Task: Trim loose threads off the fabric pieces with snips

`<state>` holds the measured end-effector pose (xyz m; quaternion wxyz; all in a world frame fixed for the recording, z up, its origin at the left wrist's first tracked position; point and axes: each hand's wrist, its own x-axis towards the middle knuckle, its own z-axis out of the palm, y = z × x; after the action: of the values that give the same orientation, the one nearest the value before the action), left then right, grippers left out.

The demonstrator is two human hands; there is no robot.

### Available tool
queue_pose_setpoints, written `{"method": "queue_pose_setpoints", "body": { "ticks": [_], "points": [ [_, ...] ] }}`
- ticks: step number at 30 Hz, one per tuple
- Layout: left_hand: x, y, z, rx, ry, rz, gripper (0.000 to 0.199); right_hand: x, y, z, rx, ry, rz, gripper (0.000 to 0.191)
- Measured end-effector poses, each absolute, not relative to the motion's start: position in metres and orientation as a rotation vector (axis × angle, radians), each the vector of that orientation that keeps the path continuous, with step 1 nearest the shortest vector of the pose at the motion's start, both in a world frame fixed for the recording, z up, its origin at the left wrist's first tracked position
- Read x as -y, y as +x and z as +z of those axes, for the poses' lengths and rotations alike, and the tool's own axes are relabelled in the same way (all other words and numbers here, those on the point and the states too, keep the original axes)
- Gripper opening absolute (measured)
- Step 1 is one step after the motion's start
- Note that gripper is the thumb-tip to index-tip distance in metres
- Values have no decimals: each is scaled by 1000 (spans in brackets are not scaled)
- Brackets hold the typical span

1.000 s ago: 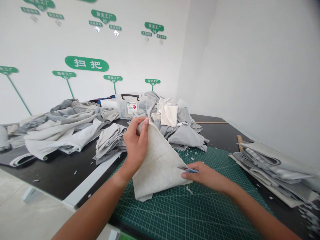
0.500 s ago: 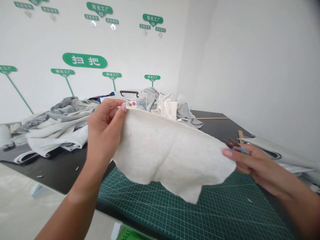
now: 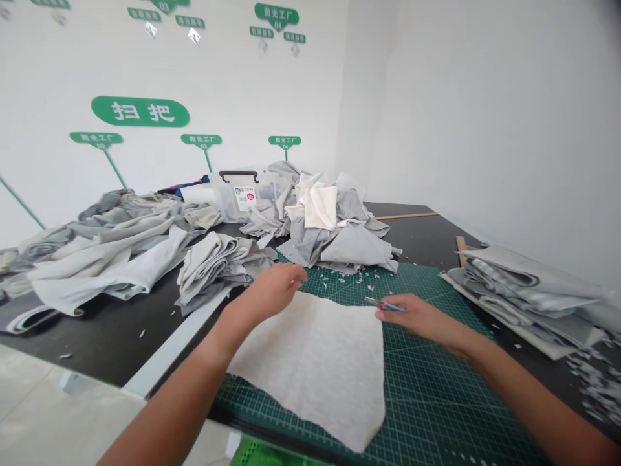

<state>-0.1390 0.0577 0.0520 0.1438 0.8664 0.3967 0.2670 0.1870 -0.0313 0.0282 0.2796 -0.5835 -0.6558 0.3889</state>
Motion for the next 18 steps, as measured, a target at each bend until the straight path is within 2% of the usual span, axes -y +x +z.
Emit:
{"method": "queue_pose_setpoints", "body": {
  "ticks": [2, 5, 8, 18],
  "points": [
    [-54, -108, 53, -839, 2525, 683, 28, 31, 186, 27, 1731, -1560, 1107, 38],
    [-53, -69, 41, -658, 2517, 682, 36, 31, 185, 24, 1683, -1547, 1079, 40],
    [-54, -46, 20, -545, 2483, 679, 32, 30, 184, 19, 1680, -1515, 999, 39],
    [-41, -38, -8, -570, 2191, 834, 24, 26, 176, 2, 1614, -1516, 889, 40]
  ]
}}
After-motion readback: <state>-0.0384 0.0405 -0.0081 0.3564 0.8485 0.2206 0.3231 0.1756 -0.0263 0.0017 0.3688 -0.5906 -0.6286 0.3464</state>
